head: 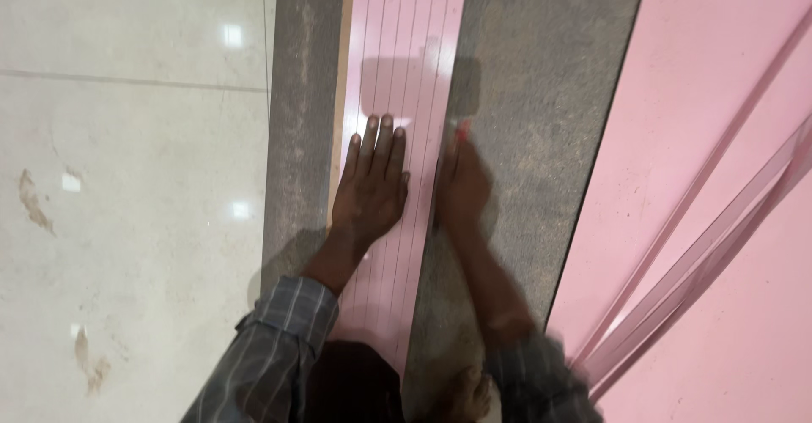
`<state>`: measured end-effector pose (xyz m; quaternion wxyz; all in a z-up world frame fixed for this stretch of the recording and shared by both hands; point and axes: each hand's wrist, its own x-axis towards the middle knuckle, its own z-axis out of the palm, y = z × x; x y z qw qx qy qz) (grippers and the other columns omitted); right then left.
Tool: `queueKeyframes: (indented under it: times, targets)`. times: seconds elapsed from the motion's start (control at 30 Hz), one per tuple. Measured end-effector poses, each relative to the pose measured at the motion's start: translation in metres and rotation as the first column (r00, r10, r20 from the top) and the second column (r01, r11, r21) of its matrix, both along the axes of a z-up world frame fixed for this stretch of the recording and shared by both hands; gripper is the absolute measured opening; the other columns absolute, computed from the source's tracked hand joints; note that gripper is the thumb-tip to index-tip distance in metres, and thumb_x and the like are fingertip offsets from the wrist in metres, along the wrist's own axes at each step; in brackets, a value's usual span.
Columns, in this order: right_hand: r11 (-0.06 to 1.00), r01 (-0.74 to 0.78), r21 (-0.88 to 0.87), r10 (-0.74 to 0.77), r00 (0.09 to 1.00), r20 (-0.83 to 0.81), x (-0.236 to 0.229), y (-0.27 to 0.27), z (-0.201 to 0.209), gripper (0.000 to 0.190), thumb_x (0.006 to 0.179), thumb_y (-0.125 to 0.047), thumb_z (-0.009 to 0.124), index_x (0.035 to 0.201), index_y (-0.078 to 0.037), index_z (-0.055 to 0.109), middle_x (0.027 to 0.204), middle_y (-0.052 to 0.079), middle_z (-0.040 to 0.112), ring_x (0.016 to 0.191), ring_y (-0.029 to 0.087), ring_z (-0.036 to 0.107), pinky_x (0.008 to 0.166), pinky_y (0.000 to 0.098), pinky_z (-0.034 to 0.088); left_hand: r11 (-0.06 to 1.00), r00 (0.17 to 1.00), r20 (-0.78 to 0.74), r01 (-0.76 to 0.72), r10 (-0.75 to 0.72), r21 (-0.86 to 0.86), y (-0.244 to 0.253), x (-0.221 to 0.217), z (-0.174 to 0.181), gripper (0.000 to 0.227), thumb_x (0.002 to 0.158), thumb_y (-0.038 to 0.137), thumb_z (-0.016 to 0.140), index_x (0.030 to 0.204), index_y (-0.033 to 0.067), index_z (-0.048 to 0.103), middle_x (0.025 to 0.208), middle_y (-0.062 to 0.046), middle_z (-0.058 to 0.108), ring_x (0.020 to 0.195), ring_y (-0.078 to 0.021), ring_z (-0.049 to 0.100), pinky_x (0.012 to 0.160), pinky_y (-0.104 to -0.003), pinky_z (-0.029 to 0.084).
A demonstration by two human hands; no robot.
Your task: The person uses a manual paper cutter to slice a long strip of pink foam sheet into narrower strips. They repeatedly adjust the cutter's blade and guide the tool along the material to create uniform cuts.
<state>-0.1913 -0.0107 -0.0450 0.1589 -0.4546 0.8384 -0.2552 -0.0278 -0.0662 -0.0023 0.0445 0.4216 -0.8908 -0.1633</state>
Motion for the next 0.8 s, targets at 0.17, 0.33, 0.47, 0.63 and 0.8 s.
queueKeyframes:
  times: [0.17,0.33,0.47,0.63,0.8]
  targets:
    - [0.989,0.059,0.138,-0.079,0.986,0.144,-0.044,-0.117,0.018,0.051,0.114,-0.044,0.031,0.136,-0.008,0.060,0.100,0.012,0.077,0.084,0.022,0.075,0.073,0.0385,0.057,1.000,0.999,-0.036,0.005,-0.004,0.030,-0.004,0.000,0.002,0.061,0.109,0.029,0.040,0.159,-0.0031,0.030,0.168,-0.022,0.021,0.158,-0.0353,0.015,0.129,-0.052,0.018]
    - [0.990,0.030,0.140,-0.050,0.988,0.144,0.016,0.008,0.041,0.053,0.110,-0.038,0.034,0.150,-0.008,0.051,0.144,0.019,0.062,0.132,0.034,0.060,0.111,0.0451,0.041,0.998,0.997,-0.056,-0.056,0.056,-0.014,-0.004,0.004,0.005,0.057,0.107,0.029,0.046,0.158,0.0048,0.036,0.167,-0.014,0.027,0.157,-0.0304,0.020,0.127,-0.057,0.017]
    - [0.901,0.119,0.417,-0.250,0.928,0.276,0.053,0.106,0.049,0.046,0.107,-0.032,0.041,0.146,-0.014,0.056,0.128,0.020,0.070,0.118,0.028,0.070,0.104,0.0404,0.054,0.989,0.995,-0.074,-0.077,0.068,-0.125,0.003,0.001,0.007,0.056,0.110,0.029,0.048,0.160,0.0042,0.037,0.170,-0.014,0.027,0.159,-0.0317,0.021,0.129,-0.059,0.016]
    - [0.986,-0.102,-0.133,0.086,0.989,-0.124,-0.021,-0.054,0.012,0.051,0.118,-0.036,0.030,0.152,-0.005,0.053,0.133,0.018,0.069,0.102,0.029,0.073,0.092,0.0441,0.055,0.989,0.999,-0.016,-0.036,0.034,-0.141,0.003,0.004,-0.001,0.056,0.110,0.027,0.048,0.160,0.0034,0.038,0.169,-0.015,0.029,0.158,-0.0320,0.022,0.129,-0.058,0.018]
    - [0.992,0.072,0.106,-0.088,0.984,0.152,-0.056,-0.133,0.004,0.058,0.112,-0.054,0.027,0.117,-0.009,0.064,0.089,0.013,0.071,0.077,0.022,0.071,0.066,0.0396,0.057,0.992,0.999,0.000,-0.035,0.035,-0.120,-0.004,0.005,0.001,0.055,0.107,0.025,0.047,0.158,0.0040,0.040,0.167,-0.014,0.032,0.157,-0.0310,0.024,0.128,-0.058,0.019]
